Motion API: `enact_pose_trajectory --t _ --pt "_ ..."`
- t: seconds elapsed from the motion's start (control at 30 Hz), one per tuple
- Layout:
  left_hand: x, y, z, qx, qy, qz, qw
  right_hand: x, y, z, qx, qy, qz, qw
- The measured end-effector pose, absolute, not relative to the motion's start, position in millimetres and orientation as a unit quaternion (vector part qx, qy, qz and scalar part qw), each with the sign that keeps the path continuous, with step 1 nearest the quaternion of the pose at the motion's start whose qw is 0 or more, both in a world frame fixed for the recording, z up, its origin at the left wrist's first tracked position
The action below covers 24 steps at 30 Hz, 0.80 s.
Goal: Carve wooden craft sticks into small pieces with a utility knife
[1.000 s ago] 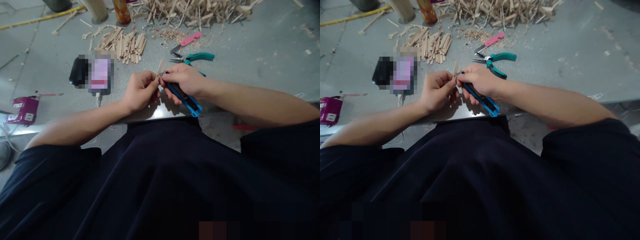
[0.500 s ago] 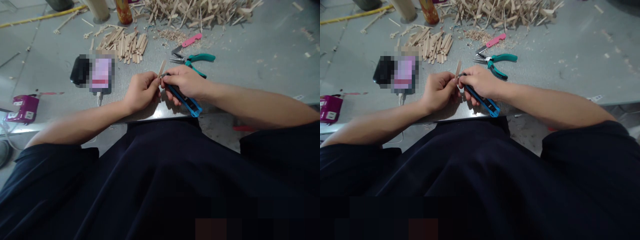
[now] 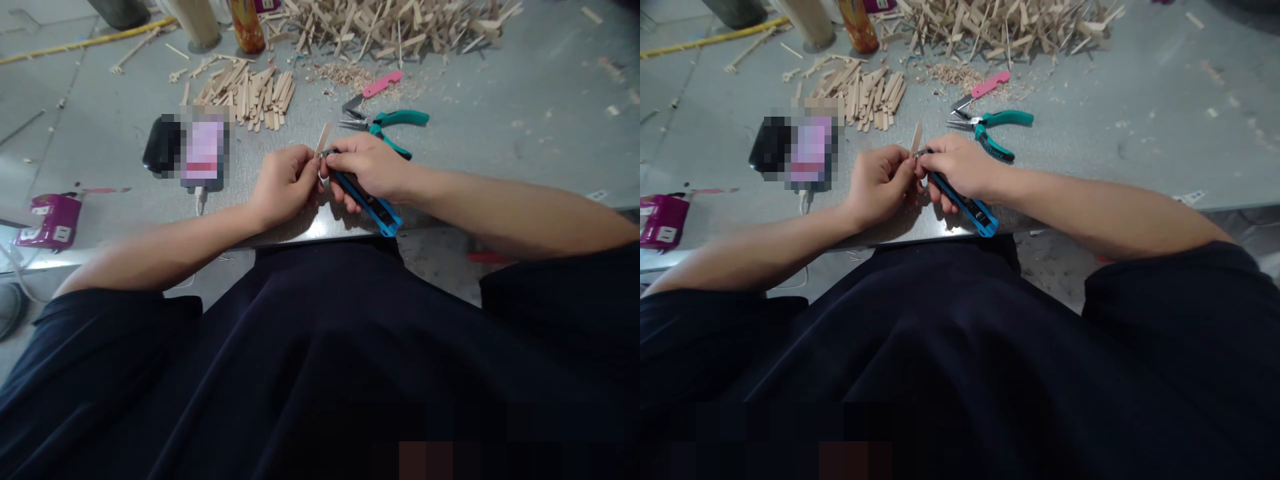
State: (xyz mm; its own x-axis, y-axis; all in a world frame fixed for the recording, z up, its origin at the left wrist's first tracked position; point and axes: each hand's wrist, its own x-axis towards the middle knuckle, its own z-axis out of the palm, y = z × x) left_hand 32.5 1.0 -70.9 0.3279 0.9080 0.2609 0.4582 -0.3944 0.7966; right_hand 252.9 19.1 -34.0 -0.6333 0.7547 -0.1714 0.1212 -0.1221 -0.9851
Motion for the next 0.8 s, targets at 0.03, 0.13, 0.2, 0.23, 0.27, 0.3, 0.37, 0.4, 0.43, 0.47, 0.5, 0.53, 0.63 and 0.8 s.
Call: enact_pose_trajectory --t 0.03,0.13,0.2,0.23,0.27,0.3,0.37,0.4,0.43,0.47,0.5,0.53,0.63,0.8 --pt "33.0 0.7 -70.5 0.752 0.454 0.361 0.313 252.8 19.1 -33.8 -0.356 -0.618 0.659 0.24" --pt "33.9 -0.1 -70.1 0.754 0.448 0.367 0.309 252.0 17.8 -32.1 -0.361 -0.619 0.655 0.238" --pt "32.9 -0.5 -70.4 0.766 0.438 0.374 0.285 251.3 15.9 -30.2 -0.368 -0.618 0.652 0.241" --pt "31.9 -0.7 -70.7 0.775 0.434 0.375 0.266 250.8 14.6 -29.1 -0.371 -0.617 0.651 0.241" --pt "30.7 -1.1 -71.1 0.786 0.431 0.371 0.243 250.2 13.2 -28.1 -0.374 -0.617 0.65 0.24" --pt "29.4 -1.6 -71.4 0.797 0.43 0.364 0.218 249.6 11.8 -27.2 -0.379 -0.616 0.648 0.238" --pt "27.3 -2.7 -72.1 0.818 0.429 0.344 0.167 248.1 8.9 -25.8 -0.391 -0.614 0.646 0.23" --pt "26.8 -3.2 -72.4 0.827 0.429 0.335 0.143 247.4 7.5 -25.2 -0.396 -0.612 0.646 0.226" --pt "26.7 -3.7 -72.8 0.834 0.429 0.326 0.121 246.7 6.2 -24.8 -0.399 -0.61 0.648 0.223" --pt "27.1 -4.0 -73.1 0.839 0.429 0.318 0.102 246.1 5.0 -24.3 -0.4 -0.607 0.65 0.222" --pt "27.7 -4.1 -73.4 0.844 0.428 0.312 0.086 245.5 3.9 -23.8 -0.402 -0.604 0.652 0.22" --pt "28.5 -3.9 -73.8 0.849 0.426 0.304 0.077 245.0 3.1 -23.4 -0.405 -0.6 0.655 0.217" --pt "30.3 -1.8 -75.2 0.858 0.414 0.296 0.072 243.7 2.8 -23.4 -0.42 -0.59 0.657 0.211" --pt "29.2 1.9 -76.3 0.857 0.407 0.309 0.069 244.2 10.1 -27.3 -0.411 -0.593 0.661 0.207"
